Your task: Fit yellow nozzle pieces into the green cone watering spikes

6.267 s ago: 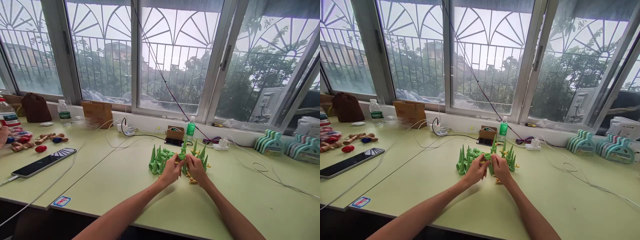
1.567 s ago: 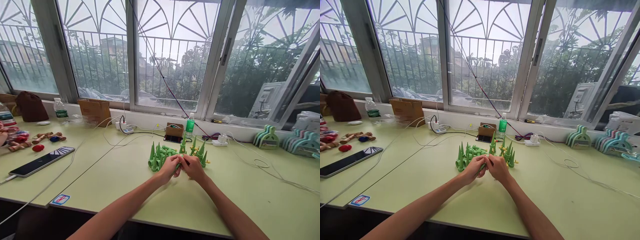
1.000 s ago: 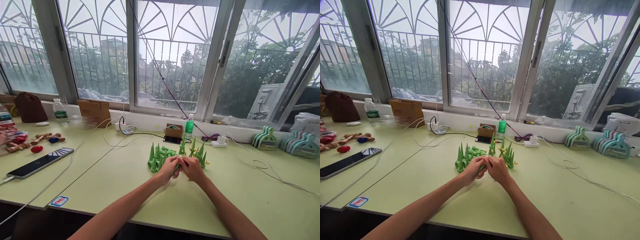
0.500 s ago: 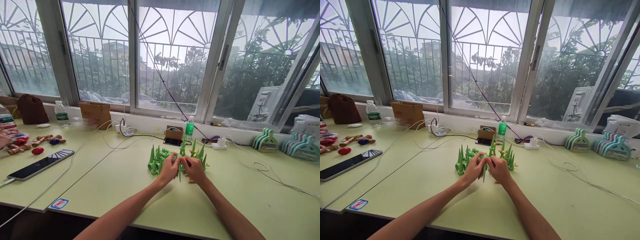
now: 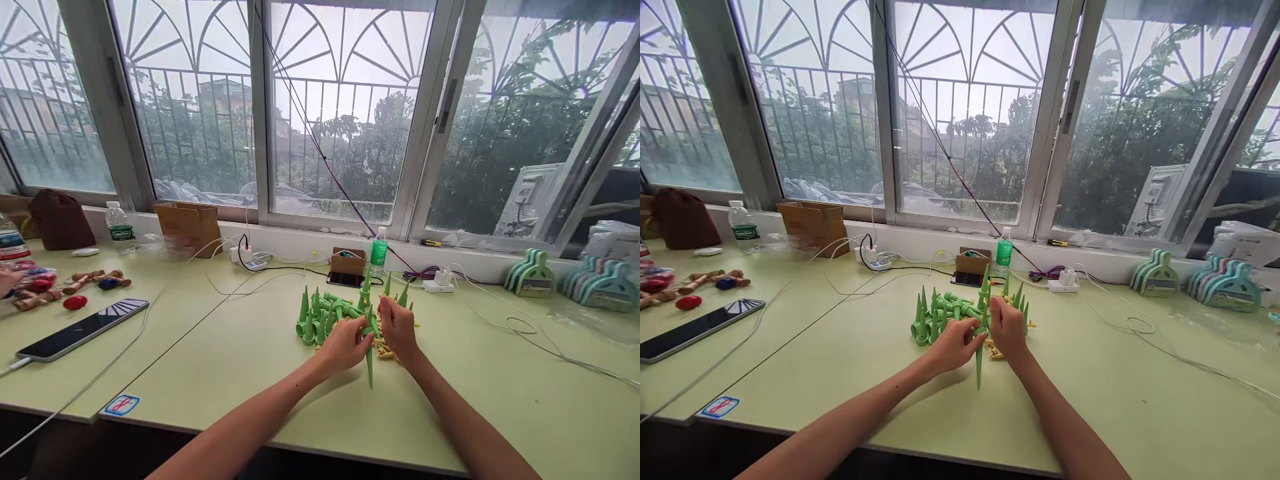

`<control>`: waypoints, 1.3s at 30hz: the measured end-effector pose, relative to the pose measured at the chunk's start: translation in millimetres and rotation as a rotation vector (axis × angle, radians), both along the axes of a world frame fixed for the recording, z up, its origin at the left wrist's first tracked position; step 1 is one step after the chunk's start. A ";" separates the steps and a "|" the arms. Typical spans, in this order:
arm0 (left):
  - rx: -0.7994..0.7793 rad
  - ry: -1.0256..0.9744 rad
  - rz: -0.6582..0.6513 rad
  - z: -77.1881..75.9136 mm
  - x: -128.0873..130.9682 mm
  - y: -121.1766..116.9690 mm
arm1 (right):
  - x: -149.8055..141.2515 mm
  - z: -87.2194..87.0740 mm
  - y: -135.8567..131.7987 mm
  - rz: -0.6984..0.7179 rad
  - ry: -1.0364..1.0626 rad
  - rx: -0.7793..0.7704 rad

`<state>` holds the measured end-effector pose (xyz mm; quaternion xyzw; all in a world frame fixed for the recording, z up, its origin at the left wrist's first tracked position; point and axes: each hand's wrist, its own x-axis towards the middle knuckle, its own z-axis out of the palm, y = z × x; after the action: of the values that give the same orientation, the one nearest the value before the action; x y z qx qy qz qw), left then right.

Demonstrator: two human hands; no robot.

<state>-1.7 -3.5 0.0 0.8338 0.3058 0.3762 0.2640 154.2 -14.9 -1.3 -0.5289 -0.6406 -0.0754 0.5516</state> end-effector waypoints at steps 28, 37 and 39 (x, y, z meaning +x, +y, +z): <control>0.078 0.233 0.101 -14.0 -15.7 18.1 | -6.3 -3.0 4.2 0.045 -0.134 -0.041; 0.147 0.312 0.125 -19.2 -15.4 19.5 | -7.7 -3.7 4.5 0.096 -0.134 -0.070; 0.152 0.288 0.112 -20.4 -14.9 21.3 | -7.8 -4.5 4.9 0.100 -0.136 -0.079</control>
<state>-16.6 17.8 -20.5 0.8782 0.3573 0.2891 0.1324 146.4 -9.9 -5.7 -0.5111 -0.7047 -0.0581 0.4886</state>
